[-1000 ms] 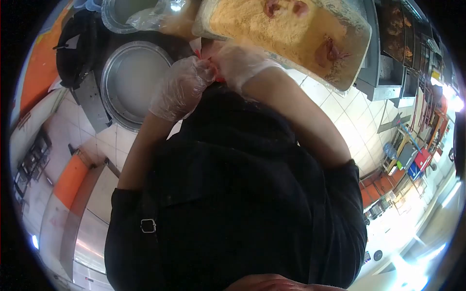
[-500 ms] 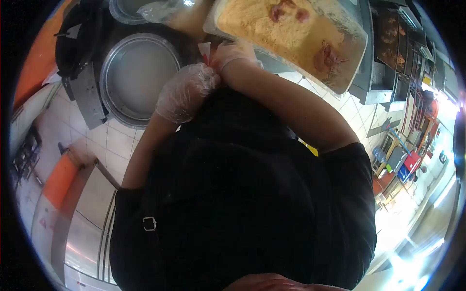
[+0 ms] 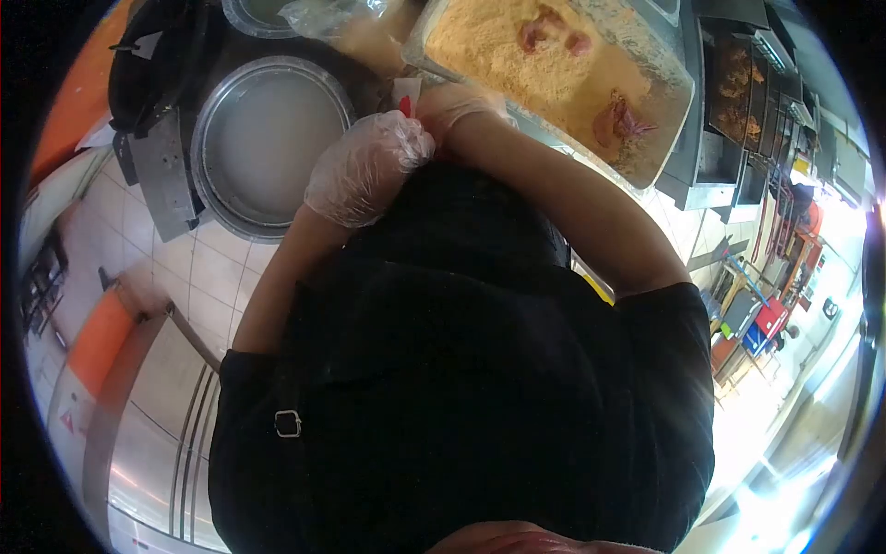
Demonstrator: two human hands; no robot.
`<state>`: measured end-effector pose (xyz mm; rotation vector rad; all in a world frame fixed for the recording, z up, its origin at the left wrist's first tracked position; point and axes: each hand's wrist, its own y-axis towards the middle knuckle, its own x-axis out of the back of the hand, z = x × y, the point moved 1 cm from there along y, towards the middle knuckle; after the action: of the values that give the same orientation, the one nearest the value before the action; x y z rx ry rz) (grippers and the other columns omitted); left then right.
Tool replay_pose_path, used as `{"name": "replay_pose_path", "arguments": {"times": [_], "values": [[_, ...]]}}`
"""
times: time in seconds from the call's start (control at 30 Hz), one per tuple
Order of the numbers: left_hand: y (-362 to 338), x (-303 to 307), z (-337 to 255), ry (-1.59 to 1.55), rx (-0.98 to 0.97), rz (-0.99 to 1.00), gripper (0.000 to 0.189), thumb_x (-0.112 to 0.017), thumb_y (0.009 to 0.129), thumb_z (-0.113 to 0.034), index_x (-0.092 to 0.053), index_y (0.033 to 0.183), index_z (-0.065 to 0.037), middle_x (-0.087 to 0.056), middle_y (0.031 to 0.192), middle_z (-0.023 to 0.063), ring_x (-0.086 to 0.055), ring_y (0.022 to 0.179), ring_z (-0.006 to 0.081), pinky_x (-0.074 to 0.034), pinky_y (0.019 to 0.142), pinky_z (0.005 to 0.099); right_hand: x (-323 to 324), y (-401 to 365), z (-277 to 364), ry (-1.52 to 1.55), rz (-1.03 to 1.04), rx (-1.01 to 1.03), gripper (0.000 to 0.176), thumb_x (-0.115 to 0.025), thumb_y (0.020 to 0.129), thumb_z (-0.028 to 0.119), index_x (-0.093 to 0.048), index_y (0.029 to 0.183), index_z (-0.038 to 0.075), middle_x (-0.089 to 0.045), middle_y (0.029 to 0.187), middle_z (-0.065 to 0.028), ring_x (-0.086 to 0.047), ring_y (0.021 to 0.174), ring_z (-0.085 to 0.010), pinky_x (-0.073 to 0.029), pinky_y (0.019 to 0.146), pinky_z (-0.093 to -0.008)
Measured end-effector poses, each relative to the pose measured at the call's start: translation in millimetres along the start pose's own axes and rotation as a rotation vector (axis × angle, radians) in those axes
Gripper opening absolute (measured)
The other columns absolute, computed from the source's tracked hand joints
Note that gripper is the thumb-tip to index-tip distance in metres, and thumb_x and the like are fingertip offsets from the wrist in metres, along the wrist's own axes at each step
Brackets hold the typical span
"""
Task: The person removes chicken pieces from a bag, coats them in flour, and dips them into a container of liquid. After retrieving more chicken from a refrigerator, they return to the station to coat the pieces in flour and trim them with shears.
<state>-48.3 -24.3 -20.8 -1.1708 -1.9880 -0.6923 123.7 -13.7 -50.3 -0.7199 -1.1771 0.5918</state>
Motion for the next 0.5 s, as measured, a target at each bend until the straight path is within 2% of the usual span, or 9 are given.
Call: {"name": "replay_pose_path", "arguments": {"times": [0.2,0.27,0.37,0.5], "values": [[4,-2,1,-0.001,0.035,0.037,0.022,-0.058,0.086,0.001,-0.066,0.105,-0.004,-0.066,0.1,0.0149,-0.064,0.099,0.0339,-0.054,0.09,0.0427,4,-9,-4,-0.086,0.03,-0.026,0.039,-0.07,0.087,0.034,-0.076,0.119,0.012,-0.072,0.128,-0.0138,-0.068,0.12,-0.0311,-0.055,0.095,-0.0442],[2,-4,2,0.036,0.065,0.071,0.023,-0.058,0.087,0.001,-0.066,0.107,-0.005,-0.066,0.101,0.0148,-0.064,0.1,0.0335,-0.053,0.091,0.0426,4,-10,0,0.067,-0.15,-0.09,0.039,-0.07,0.087,0.034,-0.076,0.119,0.013,-0.072,0.128,-0.0133,-0.068,0.119,-0.0325,-0.055,0.096,-0.044],[4,3,-2,0.013,0.011,-0.008,0.021,-0.057,0.087,0.0,-0.065,0.106,-0.005,-0.066,0.1,0.0141,-0.064,0.1,0.0333,-0.054,0.091,0.0425,-2,-2,-3,-0.068,-0.05,-0.014,0.04,-0.066,0.09,0.038,-0.076,0.12,0.014,-0.071,0.129,-0.0145,-0.066,0.122,-0.0332,-0.054,0.098,-0.0441],[5,-1,-3,0.053,0.021,0.004,0.012,-0.058,0.089,-0.006,-0.066,0.098,-0.007,-0.066,0.098,0.0147,-0.066,0.095,0.0346,-0.054,0.085,0.0448,-12,6,-7,-0.018,-0.042,-0.021,0.041,-0.065,0.09,0.041,-0.075,0.12,0.015,-0.07,0.13,-0.0153,-0.066,0.122,-0.0344,-0.053,0.099,-0.0442]]}}
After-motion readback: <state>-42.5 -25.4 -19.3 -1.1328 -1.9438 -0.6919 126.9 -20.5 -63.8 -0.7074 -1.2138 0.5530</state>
